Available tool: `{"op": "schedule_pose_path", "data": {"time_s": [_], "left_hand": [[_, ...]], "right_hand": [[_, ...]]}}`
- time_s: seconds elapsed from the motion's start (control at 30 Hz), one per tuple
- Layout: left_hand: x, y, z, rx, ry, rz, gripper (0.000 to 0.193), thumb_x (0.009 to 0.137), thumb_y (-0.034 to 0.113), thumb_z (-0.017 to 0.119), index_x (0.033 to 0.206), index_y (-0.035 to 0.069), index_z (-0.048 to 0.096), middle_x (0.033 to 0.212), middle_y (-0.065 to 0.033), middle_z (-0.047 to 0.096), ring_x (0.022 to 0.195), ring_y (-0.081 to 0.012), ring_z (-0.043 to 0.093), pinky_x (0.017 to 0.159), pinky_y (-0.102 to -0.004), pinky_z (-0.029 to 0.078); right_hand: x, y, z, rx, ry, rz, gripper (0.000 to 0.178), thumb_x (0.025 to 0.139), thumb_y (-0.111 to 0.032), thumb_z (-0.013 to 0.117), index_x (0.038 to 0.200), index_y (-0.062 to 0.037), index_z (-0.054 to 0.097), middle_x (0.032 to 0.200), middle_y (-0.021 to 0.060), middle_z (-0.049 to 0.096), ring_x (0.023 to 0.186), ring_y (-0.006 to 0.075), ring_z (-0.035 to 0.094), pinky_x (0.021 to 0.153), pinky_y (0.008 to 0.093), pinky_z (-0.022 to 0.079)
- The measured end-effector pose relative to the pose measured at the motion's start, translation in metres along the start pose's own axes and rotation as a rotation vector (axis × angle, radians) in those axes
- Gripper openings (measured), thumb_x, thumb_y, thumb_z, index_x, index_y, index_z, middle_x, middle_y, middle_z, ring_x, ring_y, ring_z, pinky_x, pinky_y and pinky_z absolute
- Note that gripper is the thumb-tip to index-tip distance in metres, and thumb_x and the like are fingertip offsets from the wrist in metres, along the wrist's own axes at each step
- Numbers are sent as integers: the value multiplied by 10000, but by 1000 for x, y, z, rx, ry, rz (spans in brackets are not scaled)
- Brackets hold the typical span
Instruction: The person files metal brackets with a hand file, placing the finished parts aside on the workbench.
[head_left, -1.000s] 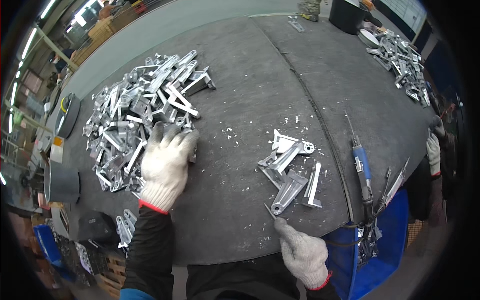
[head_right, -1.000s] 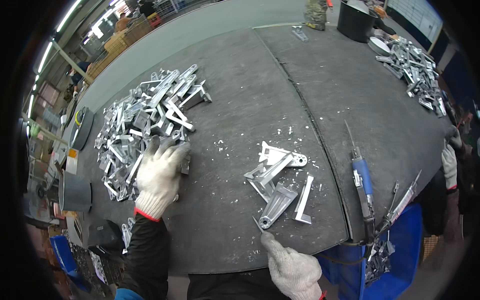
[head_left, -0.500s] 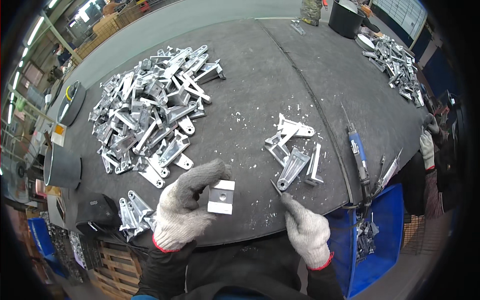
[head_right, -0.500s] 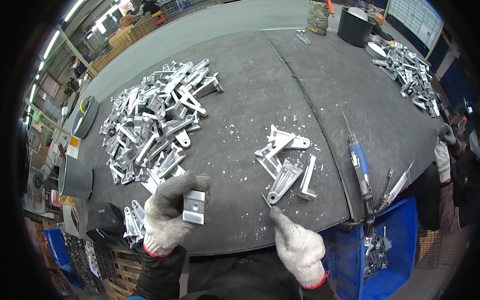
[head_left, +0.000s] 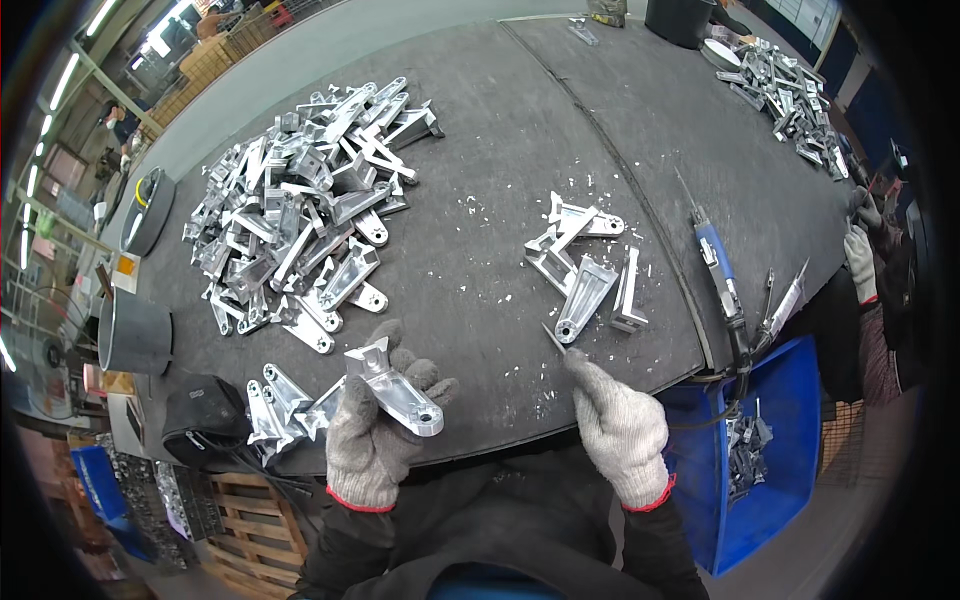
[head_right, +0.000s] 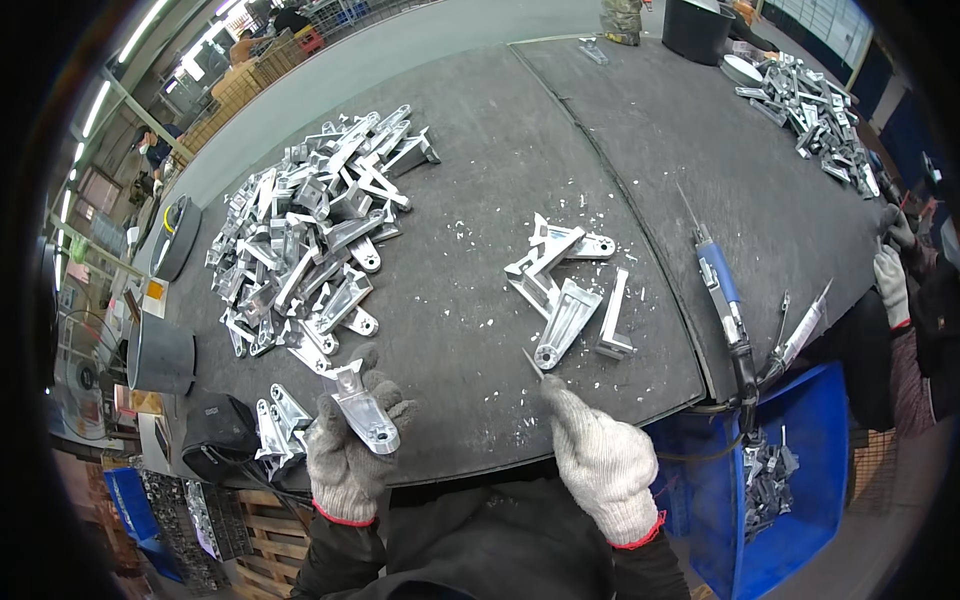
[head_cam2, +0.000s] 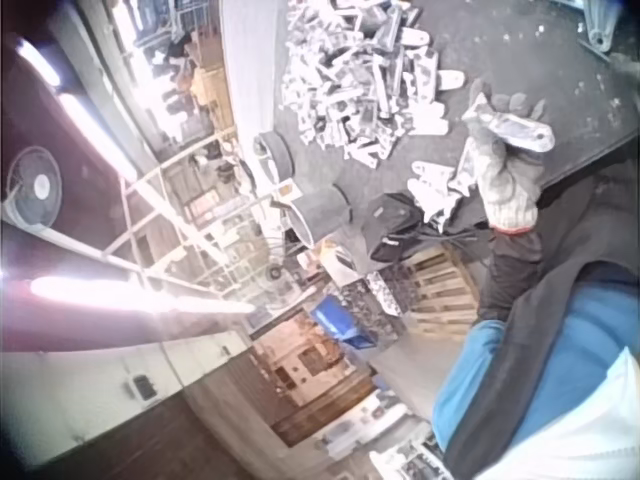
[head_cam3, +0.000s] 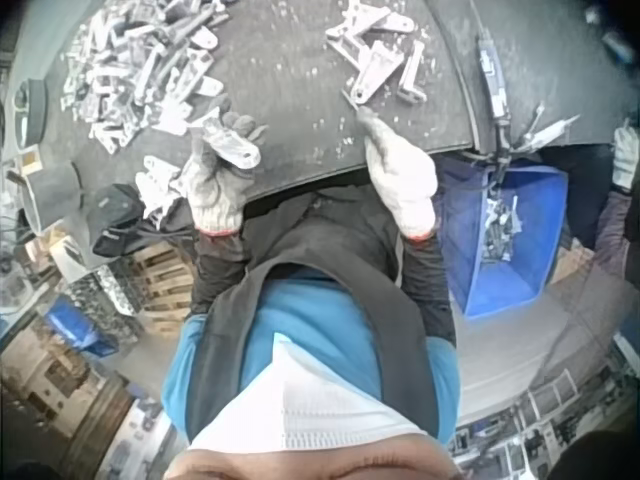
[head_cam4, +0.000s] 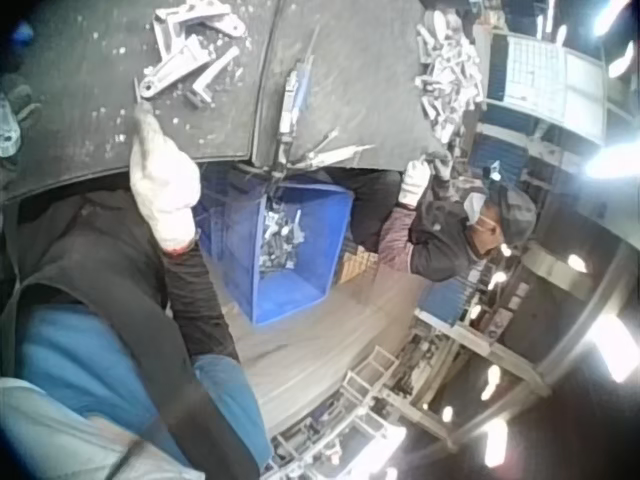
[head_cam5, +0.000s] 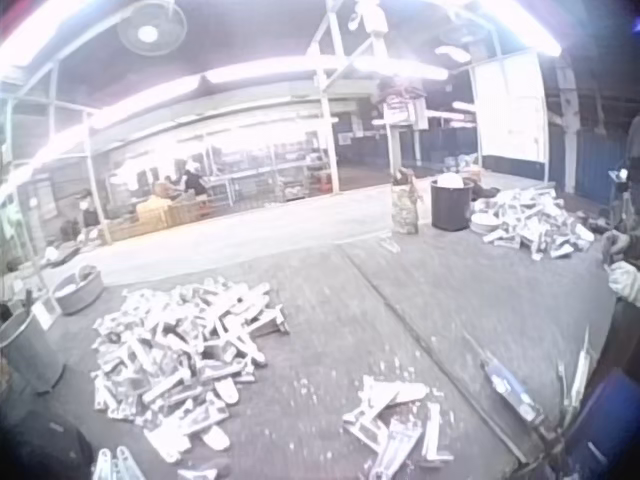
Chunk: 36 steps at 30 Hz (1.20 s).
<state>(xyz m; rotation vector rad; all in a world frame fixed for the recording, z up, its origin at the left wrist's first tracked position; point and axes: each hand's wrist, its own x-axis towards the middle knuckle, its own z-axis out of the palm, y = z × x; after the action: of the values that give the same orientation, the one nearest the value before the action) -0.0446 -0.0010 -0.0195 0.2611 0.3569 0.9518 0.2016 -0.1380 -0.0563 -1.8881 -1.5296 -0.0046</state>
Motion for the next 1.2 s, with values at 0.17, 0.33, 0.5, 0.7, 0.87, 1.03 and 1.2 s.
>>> {"op": "schedule_pose_path", "data": {"time_s": [0.17, 0.33, 0.5, 0.7, 0.87, 1.03, 1.2], "left_hand": [[-7, -5, 18, 203, 4, 111, 908, 984, 219, 815, 1680, -4, 276, 1263, -117, 605, 1087, -287, 620, 1113, -674, 534], [-14, 4, 42, 421, -26, 210, 976, 897, 78, 847, 1700, 111, 295, 1314, -120, 616, 1043, -288, 664, 1045, -737, 572], [-10, 1, 37, 404, -76, 261, 802, 834, -41, 811, 1568, 126, 536, 1187, -92, 632, 1030, -355, 697, 937, -665, 638], [-20, -23, -8, 1249, 33, 285, 539, 952, -149, 653, 1463, -2, 566, 1304, -196, 696, 1134, -294, 753, 971, -408, 634], [-55, -28, -36, 1441, 299, 454, 560, 862, -65, 858, 1361, 7, 614, 1269, -118, 671, 1070, -156, 670, 886, -302, 585], [-75, -28, -47, 1680, 268, 518, 557, 858, 10, 914, 1332, 15, 620, 1284, -126, 680, 1100, -215, 693, 914, -333, 585], [-77, -28, -53, 1910, 163, 632, 548, 859, 26, 918, 1317, 8, 618, 1297, -168, 695, 1126, -302, 708, 963, -396, 580]], "right_hand": [[-1, 0, -4, -28, -87, 47, 478, 905, -87, 782, 1375, -166, 734, 1029, 64, 816, 746, 263, 762, 646, 393, 610], [2, -1, -6, 28, -54, 6, 489, 923, -99, 766, 1404, -170, 713, 1029, 75, 816, 731, 270, 760, 642, 397, 611], [5, -9, -16, 104, -196, 130, 377, 956, -32, 739, 1332, -63, 747, 1170, 189, 801, 1006, 345, 802, 845, 395, 650], [-17, -42, -32, 290, -372, 122, 470, 891, -70, 787, 1356, -34, 726, 1033, 186, 806, 834, 332, 803, 732, 407, 647], [-44, -56, -18, 237, -520, 97, 545, 902, -142, 798, 1432, -94, 681, 902, 73, 805, 634, 253, 744, 561, 384, 581], [-47, -53, -22, 250, -495, 40, 544, 940, -170, 767, 1456, -47, 648, 645, 33, 684, 504, 211, 682, 443, 371, 521], [-30, -66, -14, 180, -308, 9, 543, 932, -173, 762, 1448, -45, 655, 599, 35, 611, 475, 220, 644, 436, 393, 507]]}}
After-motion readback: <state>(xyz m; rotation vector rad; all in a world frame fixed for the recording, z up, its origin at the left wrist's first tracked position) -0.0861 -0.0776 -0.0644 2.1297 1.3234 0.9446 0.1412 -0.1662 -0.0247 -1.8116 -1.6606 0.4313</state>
